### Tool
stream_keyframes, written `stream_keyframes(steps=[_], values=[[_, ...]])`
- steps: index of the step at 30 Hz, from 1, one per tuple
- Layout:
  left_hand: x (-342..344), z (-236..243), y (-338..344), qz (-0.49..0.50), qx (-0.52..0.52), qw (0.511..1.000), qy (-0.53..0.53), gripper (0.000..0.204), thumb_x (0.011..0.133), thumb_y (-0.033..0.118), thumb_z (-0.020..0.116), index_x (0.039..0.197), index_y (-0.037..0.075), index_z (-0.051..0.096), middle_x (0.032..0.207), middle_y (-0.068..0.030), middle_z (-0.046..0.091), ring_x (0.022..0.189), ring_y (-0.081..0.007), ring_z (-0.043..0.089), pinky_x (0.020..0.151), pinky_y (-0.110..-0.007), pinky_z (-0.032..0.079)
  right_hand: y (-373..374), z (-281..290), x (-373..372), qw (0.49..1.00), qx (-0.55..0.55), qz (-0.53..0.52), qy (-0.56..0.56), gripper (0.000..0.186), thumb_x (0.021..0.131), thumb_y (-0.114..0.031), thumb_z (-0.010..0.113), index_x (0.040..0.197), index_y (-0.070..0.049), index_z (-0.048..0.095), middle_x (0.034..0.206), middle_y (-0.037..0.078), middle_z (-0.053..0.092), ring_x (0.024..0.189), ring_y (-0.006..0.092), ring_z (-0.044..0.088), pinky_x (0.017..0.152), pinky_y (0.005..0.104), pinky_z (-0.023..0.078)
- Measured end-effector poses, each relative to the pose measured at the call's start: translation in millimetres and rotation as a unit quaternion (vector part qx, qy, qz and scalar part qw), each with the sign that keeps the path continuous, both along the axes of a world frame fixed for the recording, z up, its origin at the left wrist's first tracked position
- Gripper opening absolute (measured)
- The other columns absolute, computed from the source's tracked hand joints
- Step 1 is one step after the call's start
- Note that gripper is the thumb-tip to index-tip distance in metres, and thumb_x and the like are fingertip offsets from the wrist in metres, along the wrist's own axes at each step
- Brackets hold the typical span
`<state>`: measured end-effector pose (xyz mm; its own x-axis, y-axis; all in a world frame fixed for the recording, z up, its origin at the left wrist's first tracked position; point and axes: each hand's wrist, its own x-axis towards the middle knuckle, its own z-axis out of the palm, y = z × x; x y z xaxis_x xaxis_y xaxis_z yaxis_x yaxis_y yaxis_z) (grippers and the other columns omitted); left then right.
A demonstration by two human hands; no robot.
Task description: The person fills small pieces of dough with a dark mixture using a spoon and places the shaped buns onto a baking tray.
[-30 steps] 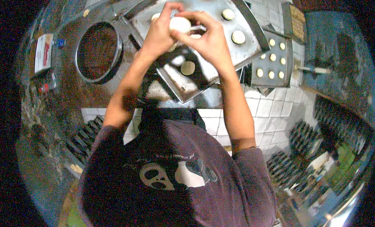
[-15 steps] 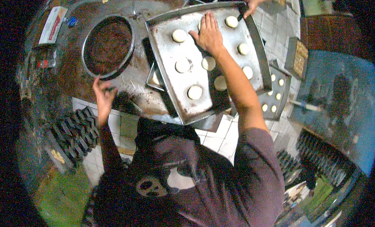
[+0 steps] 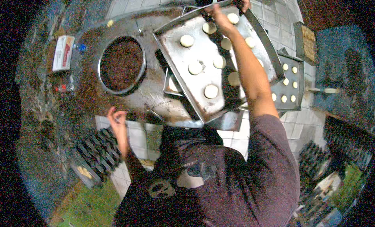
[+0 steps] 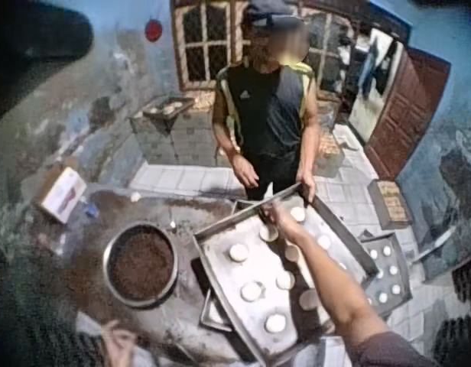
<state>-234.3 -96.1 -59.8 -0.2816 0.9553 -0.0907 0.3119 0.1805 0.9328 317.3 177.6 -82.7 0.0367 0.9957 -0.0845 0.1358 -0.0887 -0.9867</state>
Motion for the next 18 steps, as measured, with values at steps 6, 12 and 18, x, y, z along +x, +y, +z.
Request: stream_keyframes(steps=[6,12,18], values=[[96.7,-9.1,32.9,-0.167,-0.045,0.985,0.014,0.027,0.091,0.007,0.074,0.117,0.006,0.064,0.089,-0.0001,0.064,0.065,-0.0049,0.051,0.057,-0.023,0.041,-147.8,153.7,47.8,0.964,0.057,-0.002,0.260,0.064,0.108,-0.049,0.043,0.150,-0.001,0.044,0.144,0.020,0.058,0.134,0.0271,0.056,0.112,0.0378,0.045],[132.0,-23.0,27.5,-0.292,-0.149,0.938,0.110,0.021,0.098,0.023,0.068,0.101,0.003,0.073,0.067,-0.0031,0.065,0.059,-0.0092,0.053,0.056,-0.029,0.044,-316.2,169.0,43.1,0.902,-0.089,0.346,0.242,0.060,0.095,-0.037,0.073,0.140,0.000,0.059,0.116,0.018,0.074,0.099,0.0257,0.073,0.091,0.0369,0.058],[176.4,26.8,38.0,-0.337,-0.115,0.930,0.087,0.025,0.101,0.017,0.062,0.121,0.005,0.070,0.079,-0.0049,0.073,0.065,-0.0100,0.062,0.064,-0.029,0.050,-295.0,65.1,-31.5,0.958,-0.076,0.094,-0.260,0.045,0.091,-0.023,0.074,0.129,0.001,0.067,0.120,0.023,0.072,0.113,0.0371,0.068,0.101,0.0417,0.051]])
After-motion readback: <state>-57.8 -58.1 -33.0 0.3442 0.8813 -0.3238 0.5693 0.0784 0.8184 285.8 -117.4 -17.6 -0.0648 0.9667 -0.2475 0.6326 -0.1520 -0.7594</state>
